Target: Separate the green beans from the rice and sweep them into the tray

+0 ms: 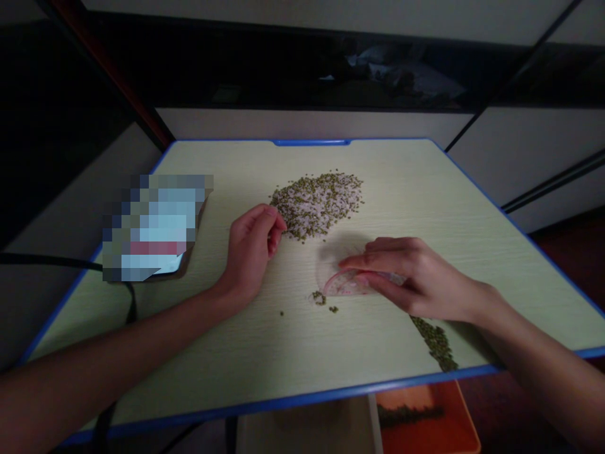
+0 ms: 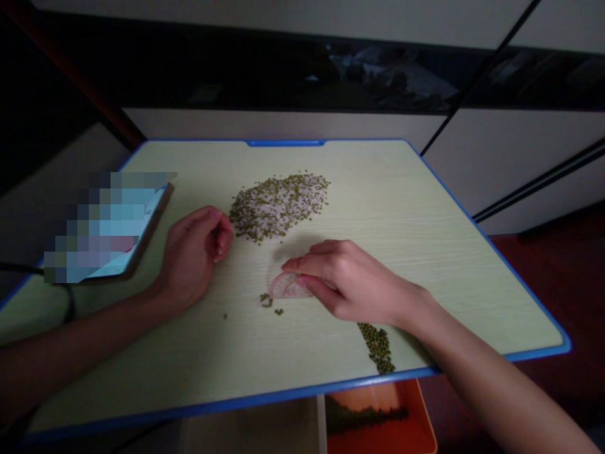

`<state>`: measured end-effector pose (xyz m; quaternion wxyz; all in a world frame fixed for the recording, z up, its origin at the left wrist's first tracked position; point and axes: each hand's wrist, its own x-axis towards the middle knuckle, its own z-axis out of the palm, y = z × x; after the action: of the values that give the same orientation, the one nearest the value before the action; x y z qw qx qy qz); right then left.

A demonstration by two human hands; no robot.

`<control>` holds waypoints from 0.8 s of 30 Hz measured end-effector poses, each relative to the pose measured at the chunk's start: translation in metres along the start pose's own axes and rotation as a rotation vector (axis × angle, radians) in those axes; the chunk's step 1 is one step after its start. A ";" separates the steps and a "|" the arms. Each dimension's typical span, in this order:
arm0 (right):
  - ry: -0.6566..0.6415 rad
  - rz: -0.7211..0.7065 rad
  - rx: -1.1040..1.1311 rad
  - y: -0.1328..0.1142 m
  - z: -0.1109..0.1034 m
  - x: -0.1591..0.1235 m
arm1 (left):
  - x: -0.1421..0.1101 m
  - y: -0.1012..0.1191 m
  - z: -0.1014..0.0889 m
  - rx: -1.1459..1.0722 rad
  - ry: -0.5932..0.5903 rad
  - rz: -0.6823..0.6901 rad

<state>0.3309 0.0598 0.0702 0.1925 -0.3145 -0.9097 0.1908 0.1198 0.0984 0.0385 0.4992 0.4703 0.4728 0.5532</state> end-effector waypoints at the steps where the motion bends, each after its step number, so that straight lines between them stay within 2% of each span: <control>1: -0.009 0.001 0.008 0.000 0.000 0.000 | 0.000 0.000 0.000 -0.001 0.002 0.001; 6: -0.055 -0.006 0.054 0.001 -0.001 -0.002 | 0.000 0.001 0.000 0.003 0.005 -0.007; 24: -0.026 -0.065 0.041 0.000 0.003 0.002 | 0.001 -0.001 -0.001 0.016 -0.005 0.003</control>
<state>0.3278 0.0608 0.0678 0.1933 -0.2783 -0.9178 0.2072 0.1192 0.0995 0.0372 0.4957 0.4764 0.4753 0.5490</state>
